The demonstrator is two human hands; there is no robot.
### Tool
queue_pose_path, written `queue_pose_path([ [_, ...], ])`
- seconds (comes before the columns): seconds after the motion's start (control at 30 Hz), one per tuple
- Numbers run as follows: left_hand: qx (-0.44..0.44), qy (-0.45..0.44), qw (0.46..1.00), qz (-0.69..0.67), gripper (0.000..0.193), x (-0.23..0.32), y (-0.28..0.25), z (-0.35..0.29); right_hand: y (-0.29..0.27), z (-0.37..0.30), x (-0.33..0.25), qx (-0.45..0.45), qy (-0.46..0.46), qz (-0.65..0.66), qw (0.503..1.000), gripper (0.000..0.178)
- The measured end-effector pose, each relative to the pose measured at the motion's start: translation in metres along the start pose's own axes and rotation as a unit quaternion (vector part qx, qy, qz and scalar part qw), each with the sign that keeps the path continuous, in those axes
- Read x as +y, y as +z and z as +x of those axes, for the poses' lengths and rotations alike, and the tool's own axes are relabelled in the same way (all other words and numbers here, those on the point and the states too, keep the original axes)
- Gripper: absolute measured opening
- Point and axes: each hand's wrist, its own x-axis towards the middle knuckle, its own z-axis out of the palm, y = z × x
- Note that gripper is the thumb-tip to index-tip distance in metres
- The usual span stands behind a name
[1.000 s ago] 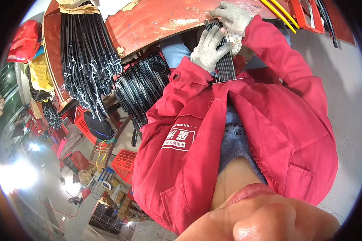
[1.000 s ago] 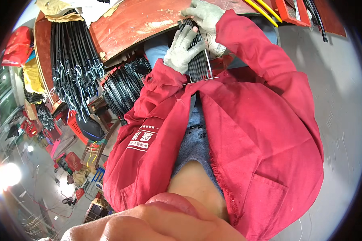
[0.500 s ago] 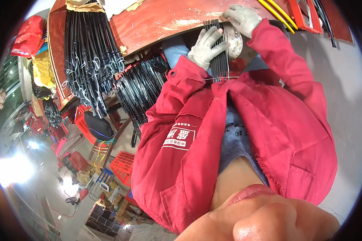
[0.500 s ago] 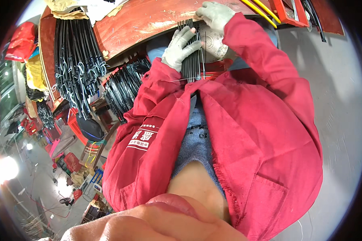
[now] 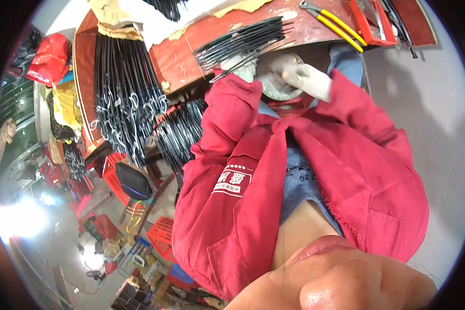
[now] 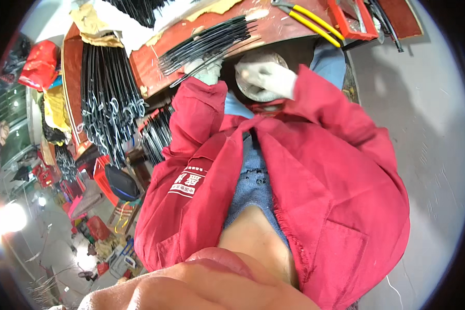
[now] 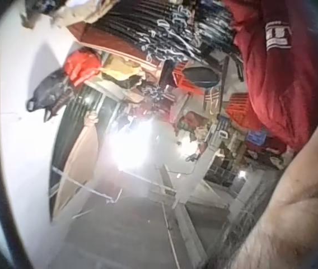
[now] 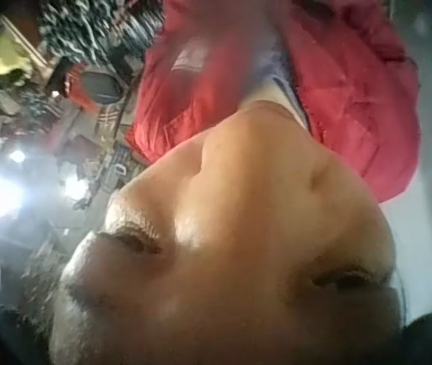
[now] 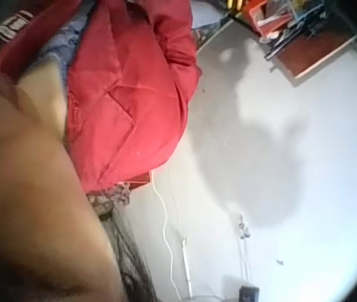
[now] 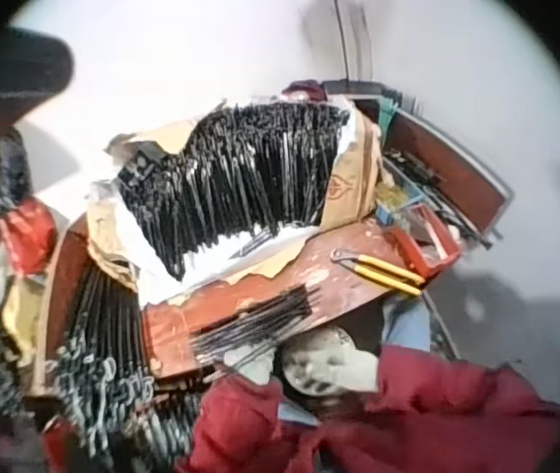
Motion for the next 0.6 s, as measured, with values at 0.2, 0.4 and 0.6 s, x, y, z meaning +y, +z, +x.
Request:
queue_pose_path([
  [0.2,0.182,-0.121,0.880,-0.421,0.036,0.001,0.039,0.027,0.000,0.096,-0.013,0.156,-0.180,0.429,0.871,0.029],
  [0.4,0.022,-0.106,0.994,-0.010,0.032,0.020,0.052,-0.018,-0.041,0.113,-0.047,0.135,-0.175,0.137,0.966,0.027],
  [0.6,0.177,0.038,0.977,0.114,0.022,0.051,0.061,0.058,-0.051,0.110,-0.040,0.108,-0.144,-0.078,0.981,0.028],
])
